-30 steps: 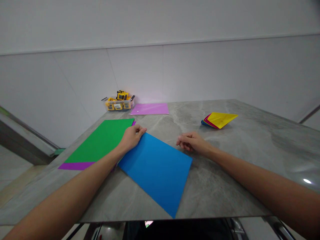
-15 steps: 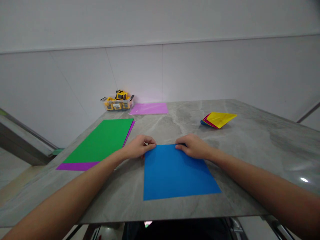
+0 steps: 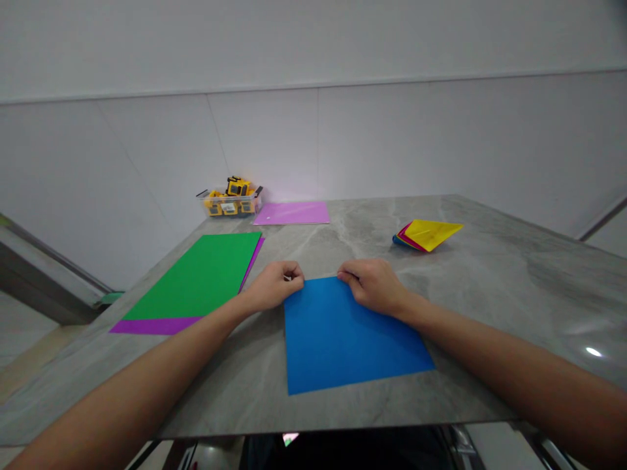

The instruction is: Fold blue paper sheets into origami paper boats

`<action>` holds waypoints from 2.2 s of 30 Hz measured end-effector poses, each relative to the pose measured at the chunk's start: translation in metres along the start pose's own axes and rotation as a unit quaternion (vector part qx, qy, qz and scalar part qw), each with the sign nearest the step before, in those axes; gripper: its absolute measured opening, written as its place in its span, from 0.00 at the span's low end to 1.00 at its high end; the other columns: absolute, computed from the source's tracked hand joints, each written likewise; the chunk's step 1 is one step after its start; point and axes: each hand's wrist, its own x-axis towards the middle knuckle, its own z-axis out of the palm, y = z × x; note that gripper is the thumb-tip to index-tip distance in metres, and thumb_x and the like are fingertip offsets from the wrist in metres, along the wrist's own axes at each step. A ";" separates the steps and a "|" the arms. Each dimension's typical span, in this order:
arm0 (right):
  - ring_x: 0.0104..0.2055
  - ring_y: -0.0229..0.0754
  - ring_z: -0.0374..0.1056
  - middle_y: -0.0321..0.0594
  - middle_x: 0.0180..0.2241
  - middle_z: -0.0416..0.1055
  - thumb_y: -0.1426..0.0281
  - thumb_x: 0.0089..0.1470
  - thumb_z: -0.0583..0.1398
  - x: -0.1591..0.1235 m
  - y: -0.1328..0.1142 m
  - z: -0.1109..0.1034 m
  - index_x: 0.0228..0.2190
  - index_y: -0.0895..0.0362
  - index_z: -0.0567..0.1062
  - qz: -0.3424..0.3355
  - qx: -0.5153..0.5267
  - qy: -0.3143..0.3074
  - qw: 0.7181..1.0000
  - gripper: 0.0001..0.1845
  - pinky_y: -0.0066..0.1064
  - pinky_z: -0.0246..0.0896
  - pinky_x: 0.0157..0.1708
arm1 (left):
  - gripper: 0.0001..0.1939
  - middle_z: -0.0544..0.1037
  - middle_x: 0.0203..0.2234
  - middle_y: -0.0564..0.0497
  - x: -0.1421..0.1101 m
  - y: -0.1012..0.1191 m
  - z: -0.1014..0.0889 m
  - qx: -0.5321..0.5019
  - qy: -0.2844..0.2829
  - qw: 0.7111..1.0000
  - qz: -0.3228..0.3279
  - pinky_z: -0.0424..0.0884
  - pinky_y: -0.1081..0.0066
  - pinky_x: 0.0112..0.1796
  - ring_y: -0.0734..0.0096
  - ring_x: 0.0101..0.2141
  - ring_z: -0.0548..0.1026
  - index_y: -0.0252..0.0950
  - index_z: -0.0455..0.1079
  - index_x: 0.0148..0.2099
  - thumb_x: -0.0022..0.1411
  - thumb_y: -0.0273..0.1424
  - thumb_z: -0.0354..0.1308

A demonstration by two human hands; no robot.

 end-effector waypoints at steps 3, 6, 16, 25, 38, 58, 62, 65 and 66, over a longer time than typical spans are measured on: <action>0.30 0.43 0.70 0.41 0.30 0.78 0.70 0.58 0.55 -0.001 0.004 -0.003 0.30 0.56 0.78 0.003 0.001 0.013 1.000 0.11 0.31 0.52 0.30 | 0.05 0.64 0.16 0.58 0.000 0.000 -0.003 -0.024 -0.004 1.000 -0.012 0.57 0.78 0.19 0.79 0.17 0.62 0.35 0.64 0.25 0.50 0.30 0.51; 0.30 0.43 0.71 0.41 0.31 0.78 0.69 0.58 0.55 -0.003 0.003 -0.007 0.30 0.56 0.78 -0.002 0.005 0.023 1.000 0.12 0.31 0.52 0.30 | 0.04 0.64 0.14 0.59 -0.002 0.003 -0.008 -0.047 -0.009 0.999 -0.025 0.57 0.78 0.18 0.80 0.15 0.63 0.35 0.64 0.25 0.49 0.30 0.52; 0.30 0.44 0.70 0.43 0.27 0.77 0.67 0.56 0.55 -0.009 0.030 -0.022 0.28 0.56 0.78 0.061 -0.014 0.069 0.996 0.13 0.31 0.52 0.29 | 0.13 0.71 0.17 0.56 0.000 0.000 -0.032 -0.108 0.103 0.988 -0.046 0.54 0.76 0.14 0.79 0.12 0.65 0.35 0.66 0.29 0.58 0.40 0.53; 0.31 0.41 0.70 0.40 0.30 0.77 0.68 0.57 0.56 -0.006 -0.007 -0.002 0.30 0.57 0.77 -0.016 0.072 0.029 0.997 0.10 0.30 0.55 0.32 | 0.17 0.68 0.15 0.57 -0.014 0.017 0.029 0.026 -0.001 1.000 0.004 0.59 0.75 0.18 0.75 0.16 0.67 0.36 0.67 0.29 0.64 0.43 0.50; 0.25 0.37 0.66 0.37 0.22 0.73 0.72 0.49 0.57 0.000 -0.022 0.000 0.22 0.58 0.74 0.038 0.235 0.018 0.971 0.07 0.28 0.54 0.27 | 0.16 0.70 0.17 0.53 -0.014 0.022 0.035 0.216 0.074 0.963 0.144 0.60 0.72 0.26 0.73 0.18 0.65 0.38 0.70 0.29 0.66 0.35 0.48; 0.23 0.36 0.63 0.36 0.19 0.70 0.72 0.46 0.57 -0.003 -0.010 -0.021 0.19 0.59 0.73 0.088 0.209 0.012 0.974 0.08 0.27 0.53 0.25 | 0.12 0.74 0.19 0.53 -0.013 0.012 0.018 0.265 0.183 0.888 0.328 0.61 0.76 0.23 0.77 0.19 0.69 0.33 0.70 0.29 0.66 0.28 0.52; 0.23 0.37 0.64 0.37 0.20 0.70 0.72 0.46 0.56 -0.003 -0.008 -0.023 0.20 0.59 0.74 0.094 0.199 0.007 0.975 0.08 0.27 0.53 0.25 | 0.11 0.75 0.19 0.53 -0.013 0.011 0.015 0.267 0.197 0.883 0.332 0.62 0.76 0.23 0.77 0.19 0.70 0.34 0.70 0.29 0.65 0.28 0.53; 0.23 0.36 0.63 0.37 0.20 0.70 0.72 0.46 0.57 -0.002 -0.005 -0.024 0.20 0.59 0.74 0.092 0.184 0.012 0.979 0.08 0.27 0.53 0.25 | 0.11 0.75 0.19 0.53 -0.012 0.009 0.011 0.273 0.206 0.881 0.327 0.62 0.76 0.22 0.78 0.18 0.69 0.34 0.70 0.29 0.65 0.28 0.53; 0.23 0.36 0.63 0.37 0.20 0.70 0.72 0.46 0.57 -0.002 -0.004 -0.024 0.20 0.59 0.74 0.092 0.179 0.013 0.979 0.08 0.27 0.53 0.25 | 0.11 0.74 0.18 0.54 -0.012 0.009 0.009 0.275 0.209 0.881 0.323 0.61 0.76 0.22 0.78 0.17 0.69 0.34 0.71 0.30 0.65 0.28 0.53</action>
